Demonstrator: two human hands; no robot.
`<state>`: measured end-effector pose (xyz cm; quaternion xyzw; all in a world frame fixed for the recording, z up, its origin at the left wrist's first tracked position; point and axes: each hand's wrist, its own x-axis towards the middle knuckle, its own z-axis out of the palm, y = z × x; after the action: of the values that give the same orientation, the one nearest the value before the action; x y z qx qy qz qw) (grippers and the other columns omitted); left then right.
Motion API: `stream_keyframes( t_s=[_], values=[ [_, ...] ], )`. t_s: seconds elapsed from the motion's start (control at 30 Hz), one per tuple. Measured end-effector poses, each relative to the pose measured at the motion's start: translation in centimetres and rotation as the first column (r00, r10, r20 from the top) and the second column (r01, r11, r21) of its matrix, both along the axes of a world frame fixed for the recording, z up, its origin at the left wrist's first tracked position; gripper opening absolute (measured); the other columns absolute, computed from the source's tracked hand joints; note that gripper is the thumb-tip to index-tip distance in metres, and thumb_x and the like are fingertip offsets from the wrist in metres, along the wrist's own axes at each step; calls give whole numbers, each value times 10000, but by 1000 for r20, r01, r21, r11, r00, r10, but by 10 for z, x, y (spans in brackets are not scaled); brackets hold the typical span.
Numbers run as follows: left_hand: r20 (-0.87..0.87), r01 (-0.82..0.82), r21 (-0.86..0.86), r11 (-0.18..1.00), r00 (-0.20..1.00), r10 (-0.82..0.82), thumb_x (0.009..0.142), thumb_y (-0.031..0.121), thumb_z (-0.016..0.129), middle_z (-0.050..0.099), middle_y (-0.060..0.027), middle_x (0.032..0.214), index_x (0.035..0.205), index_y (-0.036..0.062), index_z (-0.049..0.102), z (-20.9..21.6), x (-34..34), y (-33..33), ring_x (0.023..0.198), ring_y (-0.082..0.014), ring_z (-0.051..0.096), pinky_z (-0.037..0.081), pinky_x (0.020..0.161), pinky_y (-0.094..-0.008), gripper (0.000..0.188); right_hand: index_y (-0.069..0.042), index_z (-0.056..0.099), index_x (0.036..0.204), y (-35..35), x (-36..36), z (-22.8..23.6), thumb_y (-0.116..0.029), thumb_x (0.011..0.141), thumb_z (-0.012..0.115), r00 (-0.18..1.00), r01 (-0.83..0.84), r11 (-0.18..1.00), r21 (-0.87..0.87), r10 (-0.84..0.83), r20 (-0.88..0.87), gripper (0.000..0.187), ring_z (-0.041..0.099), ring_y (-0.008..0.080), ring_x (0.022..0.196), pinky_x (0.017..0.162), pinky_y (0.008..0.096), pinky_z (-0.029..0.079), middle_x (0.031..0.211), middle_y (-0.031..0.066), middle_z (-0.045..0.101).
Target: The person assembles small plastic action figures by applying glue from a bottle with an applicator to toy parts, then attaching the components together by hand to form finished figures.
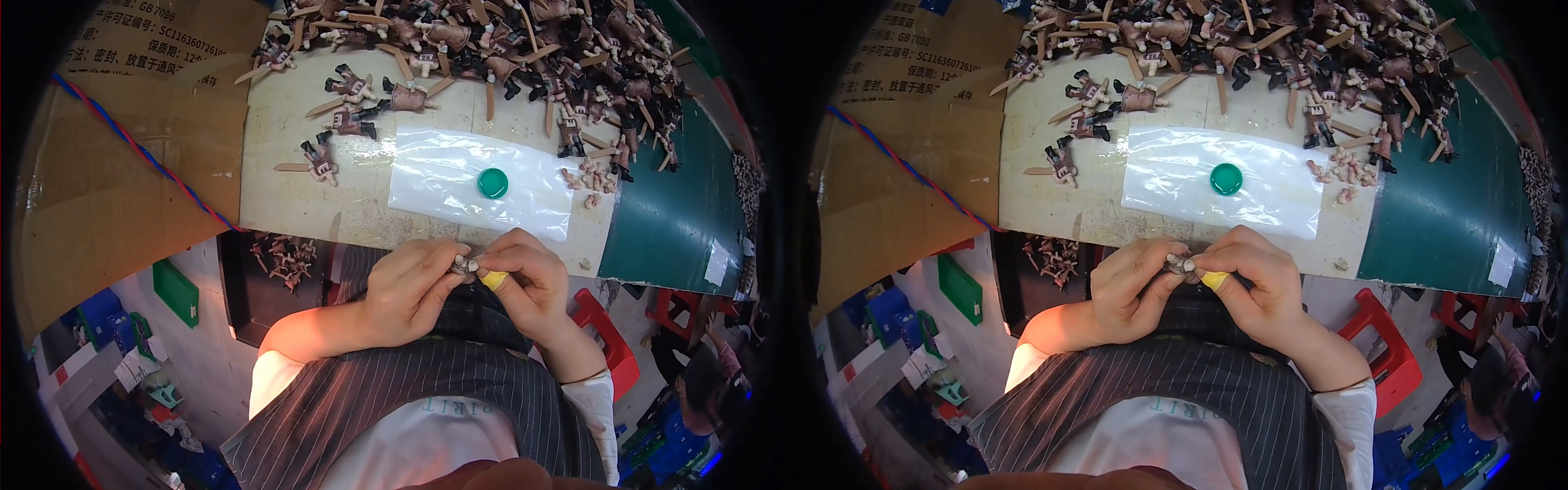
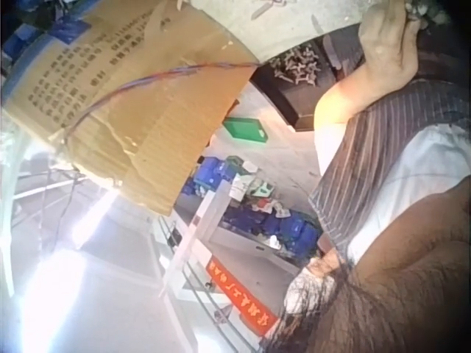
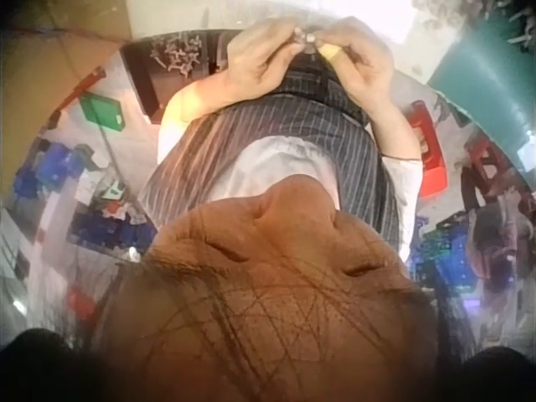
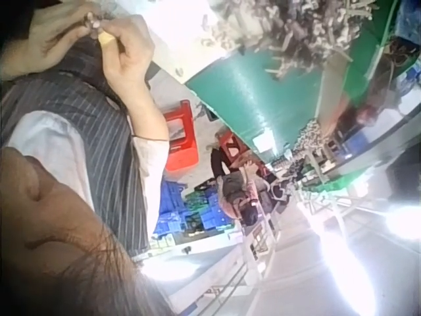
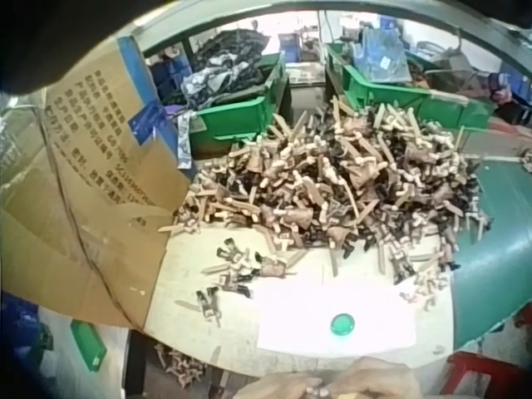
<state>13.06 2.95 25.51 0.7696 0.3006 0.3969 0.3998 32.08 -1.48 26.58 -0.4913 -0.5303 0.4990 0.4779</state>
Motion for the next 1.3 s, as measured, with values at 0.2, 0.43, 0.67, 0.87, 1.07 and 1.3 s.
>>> stream_keyframes(
  t_s=[0.2, 0.43, 0.67, 0.87, 1.07, 1.3],
  values=[
    [-41, 10, 25, 1000, 999, -9, 814, -40, 674, 654, -200, 918, 1059, -93, 597, 3, -3, -3, 777, -295, 664, 537, 688, -332, 262, 1, 681, 953, -1, -2, 0, -6, 839, 661, 999, -21, 997, 75, 18, 49, 116, 631, 219, 764, 661, 278, 492, 872, 127, 642],
    [-14, -26, 129, 991, 1000, 28, 770, -31, 685, 640, -188, 948, 1090, -54, 608, -2, -5, -5, 767, -308, 633, 504, 661, -348, 330, 9, 683, 947, -4, -5, -10, 8, 824, 669, 998, -27, 976, 217, 13, 67, 124, 645, 230, 803, 687, 290, 511, 919, 141, 656],
    [-359, -62, 403, 913, 907, 220, 752, -50, 665, 648, -180, 954, 1055, -37, 615, -1, -55, 1, 838, -338, 637, 510, 730, -391, 308, -7, 675, 967, -7, -3, -17, 19, 772, 690, 936, 92, 945, 314, -189, 297, 197, 651, 253, 825, 712, 319, 520, 952, 127, 667],
    [-346, -212, 474, 854, 848, 402, 720, -93, 669, 650, -192, 980, 1011, -52, 618, -17, -110, -16, 877, -343, 634, 512, 772, -390, 298, -9, 642, 984, -7, 80, -22, 33, 849, 587, 554, 422, 808, 411, -588, 589, 151, 622, 190, 833, 739, 274, 490, 932, 105, 644],
    [-430, -662, 138, 737, 630, 647, 870, -38, 606, 650, -139, 1026, 1117, -40, 598, -60, -178, -37, 923, -206, 629, 494, 835, -315, 246, 10, 652, 975, -10, 114, -33, 13, 839, 599, 503, 559, 780, 280, -588, 634, 146, 533, 115, 697, 640, 230, 438, 865, 63, 606],
    [-607, -645, 341, 684, 405, 684, 851, 53, 665, 569, -200, 1191, 1219, -39, 538, -123, -236, -45, 1119, -341, 539, 430, 968, -380, 400, 11, 647, 954, -4, 113, -35, 34, 827, 591, 538, 496, 825, 271, -537, 650, 141, 516, 120, 707, 626, 227, 421, 884, 58, 586]
  ],
)
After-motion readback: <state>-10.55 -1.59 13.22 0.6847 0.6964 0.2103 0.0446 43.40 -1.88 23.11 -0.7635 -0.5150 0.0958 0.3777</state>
